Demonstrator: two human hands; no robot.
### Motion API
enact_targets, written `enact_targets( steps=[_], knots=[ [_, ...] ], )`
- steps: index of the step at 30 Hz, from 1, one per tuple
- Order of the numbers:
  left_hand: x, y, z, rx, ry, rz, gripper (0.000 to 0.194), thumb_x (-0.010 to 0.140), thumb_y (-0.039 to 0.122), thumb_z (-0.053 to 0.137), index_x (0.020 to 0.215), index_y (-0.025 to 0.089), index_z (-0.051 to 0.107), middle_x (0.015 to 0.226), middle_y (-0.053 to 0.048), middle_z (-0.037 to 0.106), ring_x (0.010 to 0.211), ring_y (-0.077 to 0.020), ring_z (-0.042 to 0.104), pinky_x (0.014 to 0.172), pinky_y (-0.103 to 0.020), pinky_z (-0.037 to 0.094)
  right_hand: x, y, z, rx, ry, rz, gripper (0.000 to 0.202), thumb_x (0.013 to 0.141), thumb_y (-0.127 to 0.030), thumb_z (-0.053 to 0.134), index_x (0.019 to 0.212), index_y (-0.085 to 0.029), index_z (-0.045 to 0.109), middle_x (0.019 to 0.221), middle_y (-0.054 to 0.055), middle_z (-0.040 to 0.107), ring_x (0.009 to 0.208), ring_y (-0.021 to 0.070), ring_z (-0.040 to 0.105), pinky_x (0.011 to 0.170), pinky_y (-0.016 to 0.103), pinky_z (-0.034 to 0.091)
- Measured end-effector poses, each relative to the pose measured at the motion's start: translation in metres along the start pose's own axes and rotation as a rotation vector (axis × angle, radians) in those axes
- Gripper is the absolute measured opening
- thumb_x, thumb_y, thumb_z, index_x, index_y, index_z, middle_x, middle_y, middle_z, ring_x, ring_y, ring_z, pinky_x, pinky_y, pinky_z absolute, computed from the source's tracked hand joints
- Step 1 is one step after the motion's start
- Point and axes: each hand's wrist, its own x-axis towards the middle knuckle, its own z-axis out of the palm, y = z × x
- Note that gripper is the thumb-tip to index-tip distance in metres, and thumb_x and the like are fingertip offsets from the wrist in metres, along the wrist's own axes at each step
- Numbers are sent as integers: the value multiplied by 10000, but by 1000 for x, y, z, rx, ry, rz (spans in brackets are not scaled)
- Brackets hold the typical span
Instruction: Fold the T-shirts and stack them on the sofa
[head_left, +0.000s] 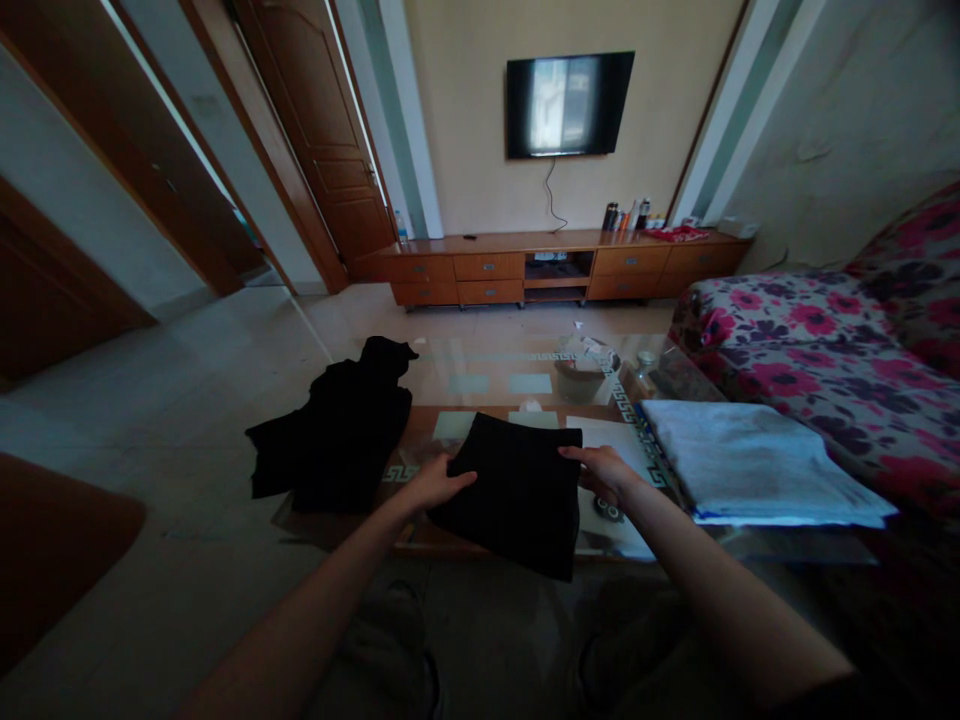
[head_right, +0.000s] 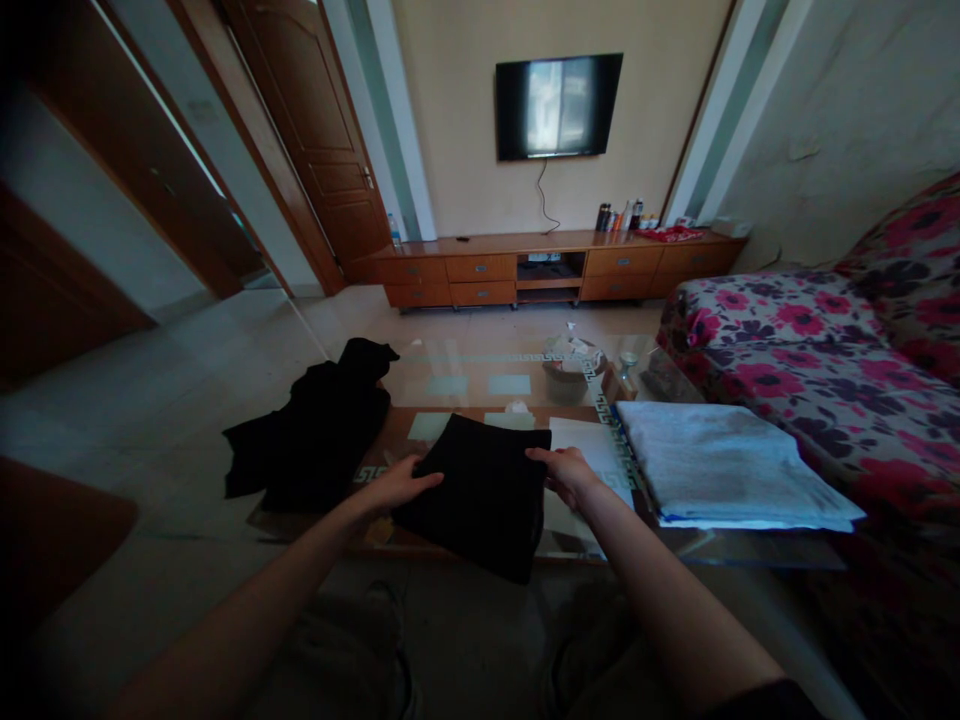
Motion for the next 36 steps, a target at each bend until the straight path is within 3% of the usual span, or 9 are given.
enact_targets(
  steps=[3,6,10,14,19,24,29,33,36],
  knots=[
    [-7,6,2,-160,-235,-66,570,679,524,837,1079,142,697,1116,-159,759,986,-289,725,808,-326,556,-4,-4,-5,87,-196,95,383,754,-395,835,1003,-146,686,1055,133,770,812,175,730,666,239,565],
    [-12,7,7,-295,-346,-139,540,683,536,833,1037,141,726,1125,-165,758,971,-283,733,793,-318,569,-9,-2,-6,25,-272,94,421,712,-407,871,1018,-163,717,1068,123,777,885,208,742,748,281,589],
    [-10,2,15,-418,-342,-164,526,662,415,856,1102,172,702,1119,-134,763,988,-277,730,842,-345,574,-13,1,-2,-59,-162,-130,388,650,-281,889,989,-185,730,1025,79,789,912,225,738,854,316,581],
    [-11,4,19,-511,-420,-149,580,601,263,879,1132,154,673,1110,-128,760,1004,-268,721,922,-382,555,-25,-21,-1,-11,-157,-289,396,690,-338,863,1029,-208,704,1027,50,783,902,223,728,856,347,583],
    [-21,26,17,-607,-315,106,712,570,188,917,1220,159,629,1250,-141,712,1136,-275,679,1046,-425,496,-66,-69,-16,33,-217,-479,414,712,-385,882,1043,-213,704,1055,37,774,936,211,722,888,343,579],
    [-28,45,13,-527,-260,331,670,637,279,928,1239,161,658,1301,-126,696,1201,-286,646,1094,-446,465,-89,-85,-42,46,-158,-482,386,659,-379,926,963,-237,736,1007,37,785,901,234,735,848,354,610],
    [-29,52,11,-504,-359,290,461,713,368,886,1075,126,734,1140,-128,758,1052,-284,705,1033,-455,499,-87,-82,-59,74,-140,-475,434,684,-393,910,1050,-238,736,1068,46,785,963,256,746,876,352,614],
    [-38,54,15,-649,-465,292,567,756,344,861,1257,163,666,1241,-135,720,1116,-275,687,1039,-437,493,-85,-77,-55,160,-133,-414,434,716,-406,891,1081,-241,725,1075,47,788,980,260,753,933,372,604],
    [-44,55,17,-705,-444,303,574,778,337,846,1290,178,641,1270,-135,704,1151,-273,672,1051,-423,486,-83,-72,-49,187,-154,-342,407,727,-390,886,1066,-237,720,1074,51,790,981,259,756,957,384,599]
  ],
)
